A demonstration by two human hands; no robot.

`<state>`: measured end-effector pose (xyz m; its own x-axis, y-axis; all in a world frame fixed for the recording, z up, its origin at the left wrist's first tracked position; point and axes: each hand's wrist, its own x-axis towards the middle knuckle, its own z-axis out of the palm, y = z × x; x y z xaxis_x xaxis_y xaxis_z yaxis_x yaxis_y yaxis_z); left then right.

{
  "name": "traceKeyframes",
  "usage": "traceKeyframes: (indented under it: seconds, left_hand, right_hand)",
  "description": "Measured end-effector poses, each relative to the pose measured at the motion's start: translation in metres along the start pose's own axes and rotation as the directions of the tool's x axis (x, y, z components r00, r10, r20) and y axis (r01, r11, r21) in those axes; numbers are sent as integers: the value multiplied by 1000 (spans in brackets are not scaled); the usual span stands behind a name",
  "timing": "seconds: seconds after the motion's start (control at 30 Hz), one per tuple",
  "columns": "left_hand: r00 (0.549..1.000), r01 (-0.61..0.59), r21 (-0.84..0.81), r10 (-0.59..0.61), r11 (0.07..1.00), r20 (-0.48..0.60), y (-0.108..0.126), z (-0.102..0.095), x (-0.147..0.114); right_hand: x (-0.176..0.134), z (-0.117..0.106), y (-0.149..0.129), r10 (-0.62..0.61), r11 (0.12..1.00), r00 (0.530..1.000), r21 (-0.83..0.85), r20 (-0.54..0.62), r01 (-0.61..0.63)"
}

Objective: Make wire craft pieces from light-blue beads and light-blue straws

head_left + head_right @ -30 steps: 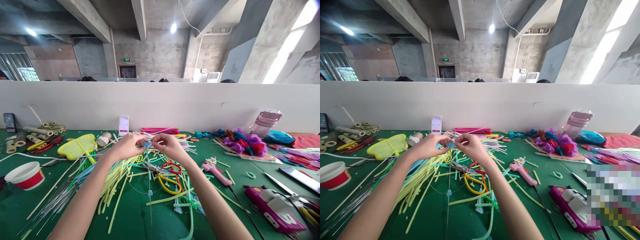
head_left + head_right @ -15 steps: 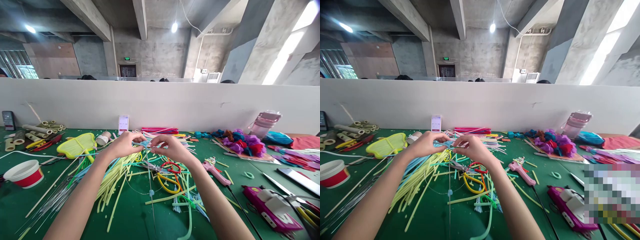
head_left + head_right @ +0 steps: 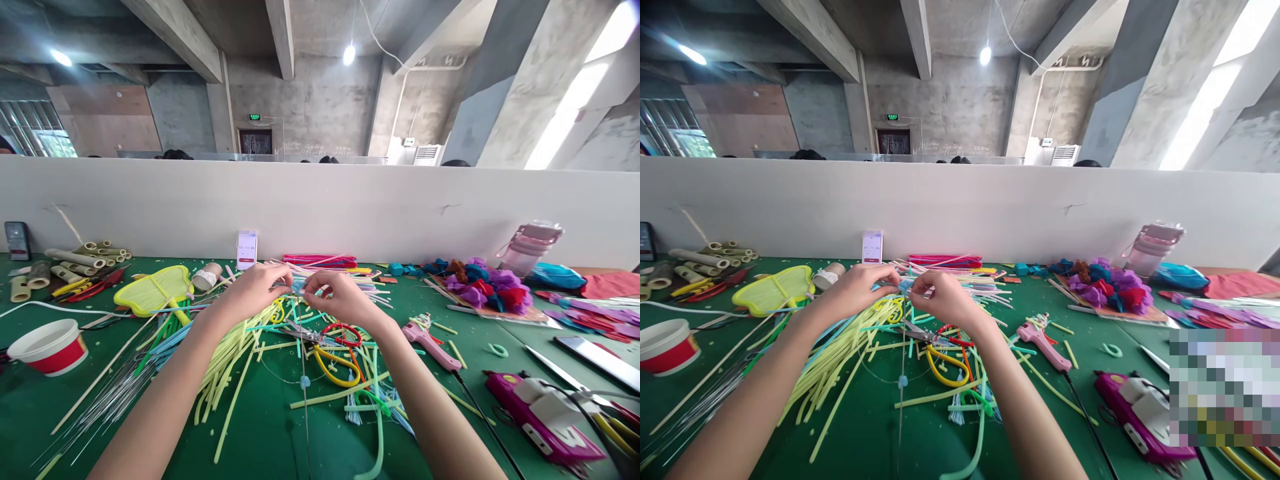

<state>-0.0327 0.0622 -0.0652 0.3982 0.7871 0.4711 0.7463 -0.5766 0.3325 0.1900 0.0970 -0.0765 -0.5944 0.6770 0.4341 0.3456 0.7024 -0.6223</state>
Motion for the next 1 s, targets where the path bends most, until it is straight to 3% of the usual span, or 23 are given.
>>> traceKeyframes:
  seconds: [0.17,0.33,0.43,0.57,0.83,1.0]
  left_hand:
    - [997,29,33,-32,999,71,-2,6,1]
    - [988,67,107,-81,992,134,3,5,0]
    - [986,83,166,-105,983,128,5,5,0]
    - [986,111,173,-131,979,104,3,8,1]
    - [995,46,107,-55,993,81,-1,5,-1]
    - [987,76,68,-85,995,136,4,8,0]
  right_hand:
    - [0,0,6,16,1000,1000,-27,15,-15]
    - [1,-2,14,-112,991,994,-73,-12,111]
    - [2,2,18,-169,974,984,-163,-58,158]
    - [2,7,17,-146,957,985,-264,-89,118]
    - [-2,3,2,-146,931,989,-337,12,141]
    - [-4,6,1,-120,928,992,-350,47,129]
